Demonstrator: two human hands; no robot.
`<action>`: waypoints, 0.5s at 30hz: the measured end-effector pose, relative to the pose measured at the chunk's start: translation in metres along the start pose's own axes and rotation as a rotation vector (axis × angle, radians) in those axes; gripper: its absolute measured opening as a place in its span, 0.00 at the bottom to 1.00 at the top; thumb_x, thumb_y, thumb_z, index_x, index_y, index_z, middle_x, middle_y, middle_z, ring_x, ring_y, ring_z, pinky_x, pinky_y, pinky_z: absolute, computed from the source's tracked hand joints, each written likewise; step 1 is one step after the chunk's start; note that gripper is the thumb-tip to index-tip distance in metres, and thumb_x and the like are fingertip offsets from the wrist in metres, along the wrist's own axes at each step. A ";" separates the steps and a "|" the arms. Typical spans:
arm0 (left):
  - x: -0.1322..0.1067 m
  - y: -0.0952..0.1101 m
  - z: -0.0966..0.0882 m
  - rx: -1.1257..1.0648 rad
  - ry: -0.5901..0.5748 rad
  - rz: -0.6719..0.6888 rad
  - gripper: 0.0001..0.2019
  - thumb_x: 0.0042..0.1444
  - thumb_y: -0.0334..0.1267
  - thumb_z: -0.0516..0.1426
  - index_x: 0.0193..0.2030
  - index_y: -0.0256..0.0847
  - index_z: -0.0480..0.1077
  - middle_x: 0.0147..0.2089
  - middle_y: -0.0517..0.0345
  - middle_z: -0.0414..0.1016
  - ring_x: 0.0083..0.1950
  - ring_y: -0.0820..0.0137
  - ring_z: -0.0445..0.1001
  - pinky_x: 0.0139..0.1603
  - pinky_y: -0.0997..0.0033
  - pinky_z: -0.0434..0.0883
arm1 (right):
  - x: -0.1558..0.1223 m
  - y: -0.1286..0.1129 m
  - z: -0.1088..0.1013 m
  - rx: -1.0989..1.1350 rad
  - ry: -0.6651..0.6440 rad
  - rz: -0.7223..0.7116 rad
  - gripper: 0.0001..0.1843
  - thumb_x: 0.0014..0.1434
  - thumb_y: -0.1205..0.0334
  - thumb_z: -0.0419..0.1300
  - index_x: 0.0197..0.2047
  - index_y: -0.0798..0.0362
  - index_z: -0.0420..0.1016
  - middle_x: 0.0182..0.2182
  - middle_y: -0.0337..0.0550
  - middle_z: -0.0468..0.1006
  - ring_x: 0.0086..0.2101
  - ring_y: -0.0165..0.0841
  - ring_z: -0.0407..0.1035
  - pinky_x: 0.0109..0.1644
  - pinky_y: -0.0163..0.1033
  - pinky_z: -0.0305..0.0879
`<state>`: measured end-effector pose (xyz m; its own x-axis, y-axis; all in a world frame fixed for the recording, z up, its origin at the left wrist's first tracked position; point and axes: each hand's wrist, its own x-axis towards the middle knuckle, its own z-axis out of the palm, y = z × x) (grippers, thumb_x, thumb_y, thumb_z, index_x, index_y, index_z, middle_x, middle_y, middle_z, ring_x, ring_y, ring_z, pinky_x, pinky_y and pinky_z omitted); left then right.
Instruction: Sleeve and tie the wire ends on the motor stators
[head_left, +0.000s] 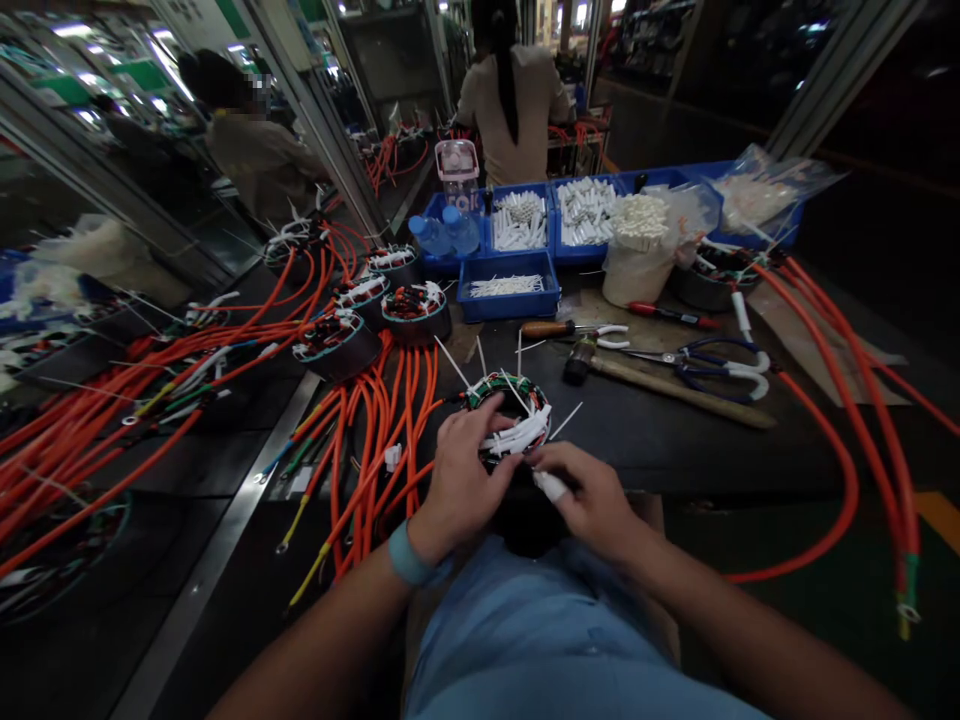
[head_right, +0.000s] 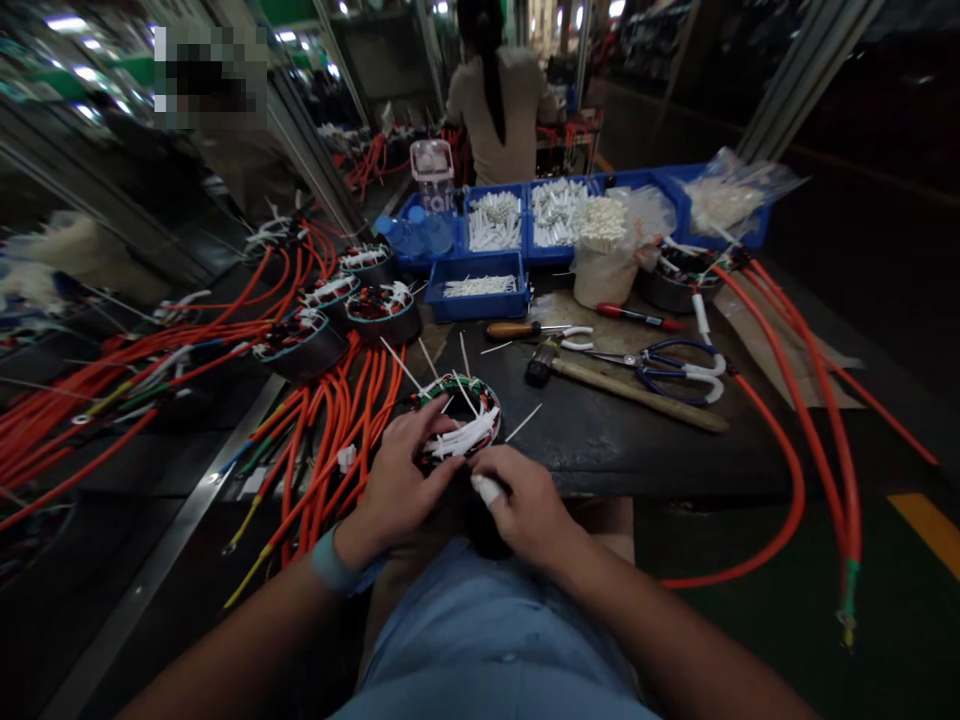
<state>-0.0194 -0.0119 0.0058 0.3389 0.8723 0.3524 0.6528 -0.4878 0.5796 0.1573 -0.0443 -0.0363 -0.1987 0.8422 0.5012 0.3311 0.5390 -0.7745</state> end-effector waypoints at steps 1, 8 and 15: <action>0.000 -0.001 0.000 -0.006 0.011 0.020 0.21 0.54 0.35 0.58 0.55 0.43 0.66 0.46 0.55 0.77 0.51 0.62 0.69 0.57 0.51 0.61 | 0.007 0.001 0.003 0.069 0.016 0.134 0.06 0.55 0.68 0.55 0.37 0.50 0.68 0.34 0.43 0.78 0.36 0.32 0.73 0.39 0.37 0.72; -0.001 -0.004 0.000 0.018 0.033 0.137 0.12 0.55 0.34 0.58 0.46 0.42 0.74 0.45 0.54 0.78 0.51 0.61 0.69 0.55 0.53 0.64 | 0.008 -0.002 -0.004 0.458 -0.009 0.368 0.09 0.51 0.63 0.62 0.36 0.50 0.67 0.33 0.39 0.76 0.35 0.31 0.72 0.41 0.37 0.70; 0.000 -0.006 0.000 0.006 0.045 0.167 0.12 0.54 0.33 0.58 0.47 0.41 0.74 0.44 0.54 0.78 0.50 0.61 0.68 0.54 0.52 0.65 | 0.023 -0.001 0.005 0.244 0.035 0.474 0.07 0.48 0.64 0.62 0.29 0.51 0.66 0.25 0.35 0.70 0.28 0.29 0.66 0.32 0.34 0.64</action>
<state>-0.0236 -0.0092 0.0022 0.4121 0.7769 0.4761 0.5943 -0.6252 0.5058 0.1479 -0.0256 -0.0255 -0.0474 0.9953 0.0839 0.1519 0.0902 -0.9843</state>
